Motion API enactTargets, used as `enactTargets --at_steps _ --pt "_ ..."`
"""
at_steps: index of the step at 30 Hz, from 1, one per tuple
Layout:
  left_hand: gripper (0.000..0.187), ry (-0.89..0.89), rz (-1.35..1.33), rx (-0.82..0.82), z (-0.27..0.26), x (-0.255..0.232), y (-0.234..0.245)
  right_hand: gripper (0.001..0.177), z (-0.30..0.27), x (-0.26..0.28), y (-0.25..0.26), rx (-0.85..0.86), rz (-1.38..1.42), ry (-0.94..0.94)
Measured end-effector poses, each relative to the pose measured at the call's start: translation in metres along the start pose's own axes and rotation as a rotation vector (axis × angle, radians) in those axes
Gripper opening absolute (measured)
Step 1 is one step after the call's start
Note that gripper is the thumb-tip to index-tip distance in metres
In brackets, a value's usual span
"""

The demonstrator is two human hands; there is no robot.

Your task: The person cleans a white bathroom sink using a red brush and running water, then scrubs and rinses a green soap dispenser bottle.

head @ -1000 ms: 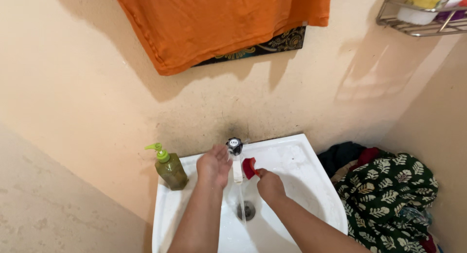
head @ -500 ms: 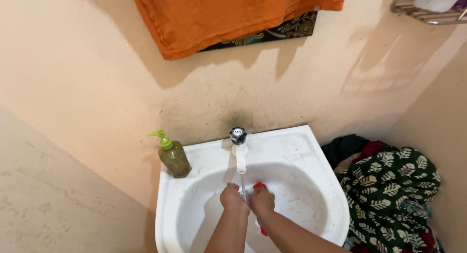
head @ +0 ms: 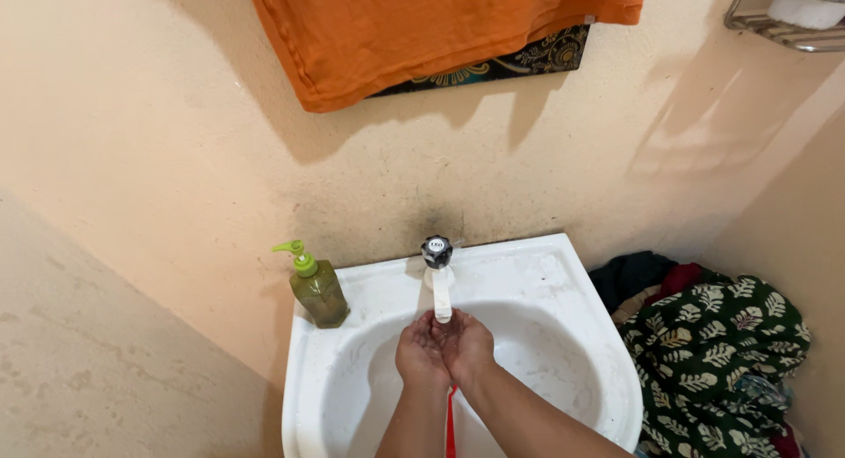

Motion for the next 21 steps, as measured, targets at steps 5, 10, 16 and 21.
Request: enactTargets --at_steps 5,10,16,21 --pt "0.038 0.022 -0.056 0.008 -0.009 0.007 0.001 0.023 -0.010 0.000 -0.001 -0.041 0.038 -0.020" --pt "0.034 0.013 -0.074 0.016 -0.009 0.005 0.012 0.021 -0.021 -0.006 -0.009 -0.040 -0.033 -0.063" --pt "0.037 -0.057 -0.198 0.140 -0.011 -0.012 0.035 0.021 -0.022 -0.037 -0.017 0.086 -0.135 -0.115" --pt "0.045 -0.125 -0.112 0.197 -0.002 -0.054 -0.008 0.017 -0.012 -0.032 -0.070 0.157 -0.083 -0.031"
Point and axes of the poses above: each hand's wrist, its own z-axis towards the middle knuckle, its own y-axis out of the back of the hand, x = y × z, the point moved 7 cm from there along z, towards the middle knuckle, and after that the axes turned 15 degrees about x, right-handed, at the moved point
